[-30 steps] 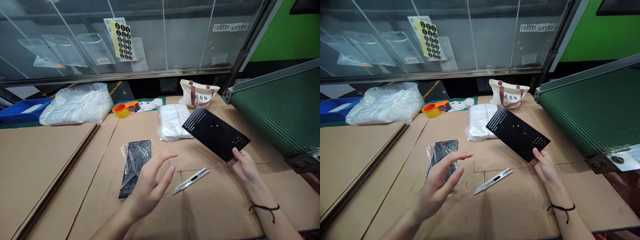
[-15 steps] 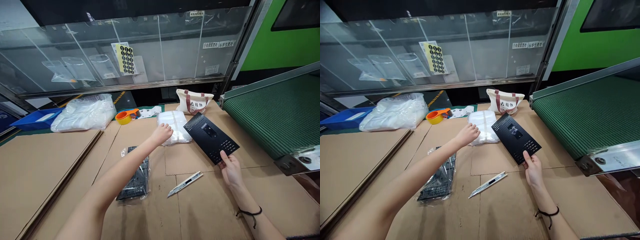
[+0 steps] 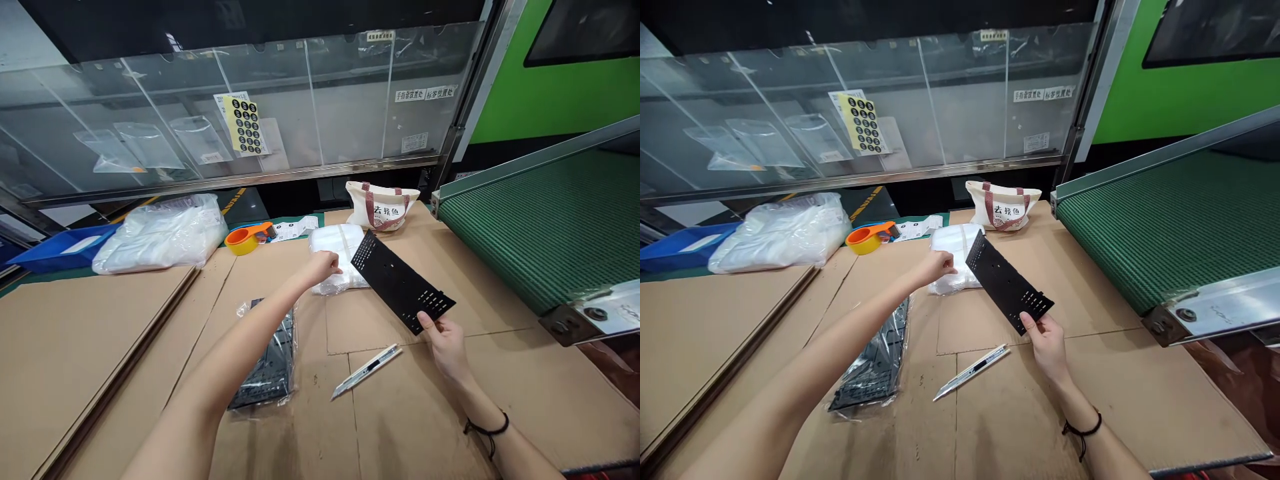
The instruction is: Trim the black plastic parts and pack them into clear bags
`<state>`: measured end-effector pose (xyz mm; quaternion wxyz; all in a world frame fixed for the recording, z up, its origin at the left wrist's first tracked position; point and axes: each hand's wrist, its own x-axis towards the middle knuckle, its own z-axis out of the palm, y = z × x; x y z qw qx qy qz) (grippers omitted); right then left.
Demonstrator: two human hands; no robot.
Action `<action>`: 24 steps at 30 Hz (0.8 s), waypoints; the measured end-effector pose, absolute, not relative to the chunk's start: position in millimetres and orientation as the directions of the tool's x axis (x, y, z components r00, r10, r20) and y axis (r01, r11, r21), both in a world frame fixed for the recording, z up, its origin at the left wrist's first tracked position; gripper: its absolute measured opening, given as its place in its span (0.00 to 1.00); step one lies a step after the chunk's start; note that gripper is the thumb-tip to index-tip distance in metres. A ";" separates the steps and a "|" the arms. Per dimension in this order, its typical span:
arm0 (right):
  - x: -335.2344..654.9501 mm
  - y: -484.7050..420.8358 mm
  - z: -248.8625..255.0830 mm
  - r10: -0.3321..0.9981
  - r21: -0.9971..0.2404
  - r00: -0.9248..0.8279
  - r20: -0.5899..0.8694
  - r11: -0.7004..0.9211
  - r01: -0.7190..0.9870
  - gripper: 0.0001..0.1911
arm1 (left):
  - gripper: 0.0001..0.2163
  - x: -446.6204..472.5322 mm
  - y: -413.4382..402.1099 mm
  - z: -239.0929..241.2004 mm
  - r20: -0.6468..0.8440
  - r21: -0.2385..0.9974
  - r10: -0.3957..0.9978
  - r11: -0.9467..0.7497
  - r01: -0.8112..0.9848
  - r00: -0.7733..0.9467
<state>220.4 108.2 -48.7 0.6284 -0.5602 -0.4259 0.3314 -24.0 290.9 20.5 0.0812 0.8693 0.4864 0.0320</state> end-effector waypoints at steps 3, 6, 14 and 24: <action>214.6 106.1 -43.4 0.906 -0.977 0.368 0.210 0.175 0.126 0.27 | 0.10 -25.4 293.8 18.6 -0.013 0.251 0.859 -0.493 0.833 0.513; 210.1 104.3 -43.0 0.913 -0.963 0.321 0.252 0.203 0.177 0.27 | 0.08 -27.6 293.7 16.8 0.015 0.331 0.860 -0.486 0.809 0.511; 207.2 98.7 -50.7 0.921 -0.893 0.117 0.371 0.319 0.316 0.16 | 0.11 -30.7 295.2 10.6 0.073 0.499 0.908 -0.391 0.773 0.412; 208.8 98.4 -48.3 0.854 -0.785 -0.024 0.520 0.488 0.381 0.11 | 0.10 -37.2 297.7 11.7 0.021 0.635 0.922 -0.311 0.707 0.387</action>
